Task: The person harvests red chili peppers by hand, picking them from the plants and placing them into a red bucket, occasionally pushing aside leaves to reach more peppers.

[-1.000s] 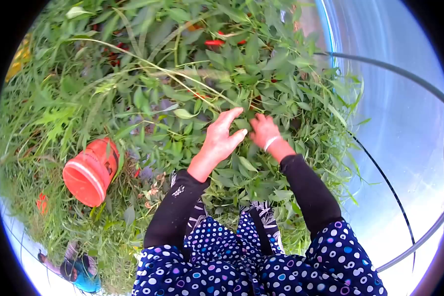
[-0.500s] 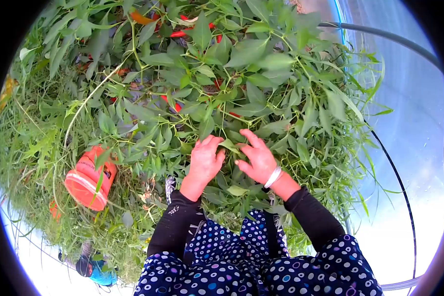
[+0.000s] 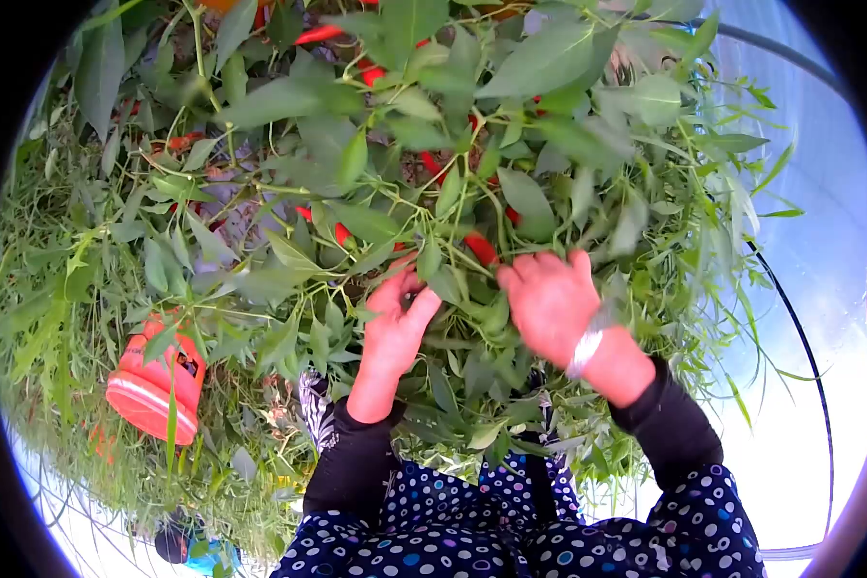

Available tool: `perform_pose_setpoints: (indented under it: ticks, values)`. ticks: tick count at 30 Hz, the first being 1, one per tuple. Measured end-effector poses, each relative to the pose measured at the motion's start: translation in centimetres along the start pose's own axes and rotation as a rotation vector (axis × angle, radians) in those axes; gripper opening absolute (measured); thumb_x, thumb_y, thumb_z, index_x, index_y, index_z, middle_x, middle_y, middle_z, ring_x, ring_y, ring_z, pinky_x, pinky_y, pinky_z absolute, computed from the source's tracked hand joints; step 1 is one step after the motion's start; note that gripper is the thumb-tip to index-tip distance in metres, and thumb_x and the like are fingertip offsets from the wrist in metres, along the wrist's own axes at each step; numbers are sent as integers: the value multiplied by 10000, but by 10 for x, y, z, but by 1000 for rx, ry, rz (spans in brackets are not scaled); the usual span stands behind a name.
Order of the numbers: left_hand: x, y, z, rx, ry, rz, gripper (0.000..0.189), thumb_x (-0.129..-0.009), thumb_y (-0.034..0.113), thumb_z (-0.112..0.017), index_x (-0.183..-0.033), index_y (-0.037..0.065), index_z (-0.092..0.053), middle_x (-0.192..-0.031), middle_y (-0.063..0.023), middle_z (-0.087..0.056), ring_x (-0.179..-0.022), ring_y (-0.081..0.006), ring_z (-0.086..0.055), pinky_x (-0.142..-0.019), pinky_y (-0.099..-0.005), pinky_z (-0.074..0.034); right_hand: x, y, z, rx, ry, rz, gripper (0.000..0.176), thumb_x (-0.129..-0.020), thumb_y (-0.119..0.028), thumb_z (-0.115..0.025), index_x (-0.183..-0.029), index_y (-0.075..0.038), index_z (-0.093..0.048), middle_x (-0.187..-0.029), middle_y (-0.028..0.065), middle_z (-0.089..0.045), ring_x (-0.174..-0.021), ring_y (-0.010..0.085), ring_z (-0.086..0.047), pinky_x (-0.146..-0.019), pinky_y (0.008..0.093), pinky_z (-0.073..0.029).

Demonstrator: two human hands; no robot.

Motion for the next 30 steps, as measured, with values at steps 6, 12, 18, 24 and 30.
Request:
perform_pose_setpoints:
  ticks: [6, 12, 18, 24, 30]
  values:
    - [-7, -25, 0, -48, 96, 63, 468, -687, 175, -738, -1044, -73, -565, -960, -93, -621, -873, -132, -561, -813, -252, -434, 22, -57, -6, -121, -203, -147, 448, -756, -113, -493, -1193, -20, -469, -963, 98, -552, -803, 247, -592, -740, 445, -442]
    - [-6, -32, 0, -132, 15, 28, 173, -718, 75, -629, -857, -28, -635, -850, -69, -636, -833, -120, -542, -756, -253, -428, 44, -54, -21, -459, 53, -118, 455, -710, -37, -545, -1164, -36, -510, -1172, 163, -515, -1014, 294, -543, -835, 414, -442]
    - [-9, -48, 3, -34, -17, 11, 211, -711, -25, -572, -912, 2, -630, -862, -52, -617, -815, -131, -570, -693, -280, -460, 59, 18, 34, -1373, 277, -505, 146, -835, -33, -502, -948, 1, -589, -874, 61, -602, -741, 112, -605, -653, 229, -476]
    - [-12, -40, 0, 217, -68, 77, 302, -714, -43, -554, -1009, 11, -586, -939, -35, -588, -830, -119, -558, -763, -285, -458, 16, 76, 12, -1116, 235, -584, 267, -829, -134, -560, -1040, 30, -567, -814, 60, -627, -672, 111, -601, -580, 216, -457]
    - [-11, -46, 3, 212, -45, 39, 268, -713, -20, -588, -979, 0, -580, -930, -37, -588, -837, -117, -557, -783, -291, -459, -17, 69, -70, -1125, -139, -645, 605, -770, -309, -665, -1214, 43, -453, -798, 67, -606, -627, 103, -551, -531, 247, -449]
Point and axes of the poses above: each hand's wrist, its own x-axis away from the middle knuckle, its own z-axis out of the back of the hand, y = z × x, the point moved 2 cm from there along -x, towards the middle knuckle
